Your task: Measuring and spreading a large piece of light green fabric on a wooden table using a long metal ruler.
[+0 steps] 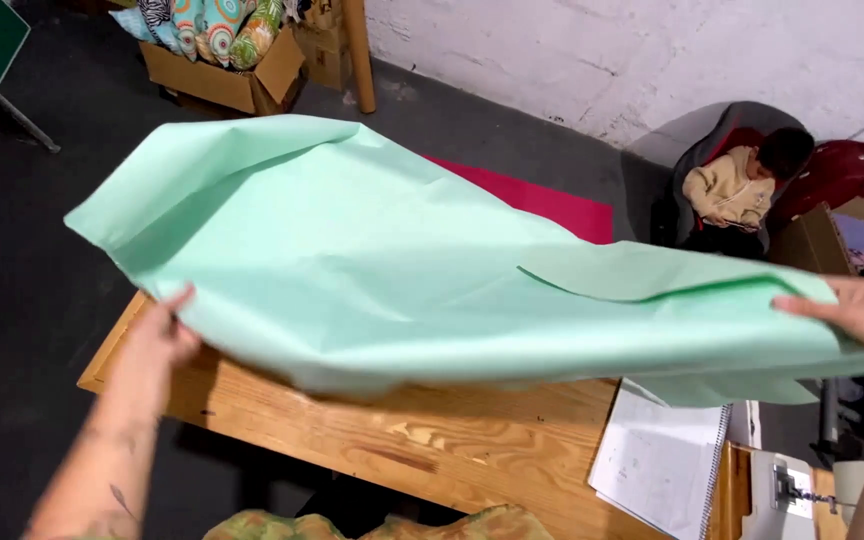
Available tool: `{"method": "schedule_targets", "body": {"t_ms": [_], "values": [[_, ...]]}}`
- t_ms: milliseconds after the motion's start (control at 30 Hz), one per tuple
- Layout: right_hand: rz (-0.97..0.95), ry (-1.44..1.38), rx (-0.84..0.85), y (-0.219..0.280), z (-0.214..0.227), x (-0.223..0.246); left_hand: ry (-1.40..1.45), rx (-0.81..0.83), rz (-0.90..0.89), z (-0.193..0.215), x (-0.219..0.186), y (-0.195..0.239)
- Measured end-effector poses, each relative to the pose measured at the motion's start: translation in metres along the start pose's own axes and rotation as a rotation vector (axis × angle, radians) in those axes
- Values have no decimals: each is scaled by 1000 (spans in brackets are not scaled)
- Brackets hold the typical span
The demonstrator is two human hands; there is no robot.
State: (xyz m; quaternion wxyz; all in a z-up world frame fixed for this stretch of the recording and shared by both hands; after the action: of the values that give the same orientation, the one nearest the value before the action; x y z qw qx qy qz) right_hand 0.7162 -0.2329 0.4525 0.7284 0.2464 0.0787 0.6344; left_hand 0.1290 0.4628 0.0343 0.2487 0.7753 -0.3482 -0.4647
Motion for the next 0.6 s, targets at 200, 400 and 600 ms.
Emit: {"method": "schedule_targets", "body": {"t_ms": [200,400,600], "values": [[409,-383,-136,-43,41,23,-238,220,-619,-146,-233,43],[191,-226,-120,-75,25,-40,-103,371,-605,-115,-161,232],[116,101,-276,-218,48,-73,-56,35,-218,48,74,258]]}}
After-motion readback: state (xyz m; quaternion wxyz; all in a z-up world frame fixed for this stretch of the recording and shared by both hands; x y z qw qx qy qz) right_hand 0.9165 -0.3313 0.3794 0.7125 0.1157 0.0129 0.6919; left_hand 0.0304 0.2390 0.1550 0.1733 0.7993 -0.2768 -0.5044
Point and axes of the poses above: each hand's wrist, its own y-axis away from the middle knuckle, its own z-axis out of the back of the hand, x = y × z, the point moved 9 cm from there along -y, towards the middle knuckle, and after that the axes turned 8 degrees about -z, right-handed, at the moved point
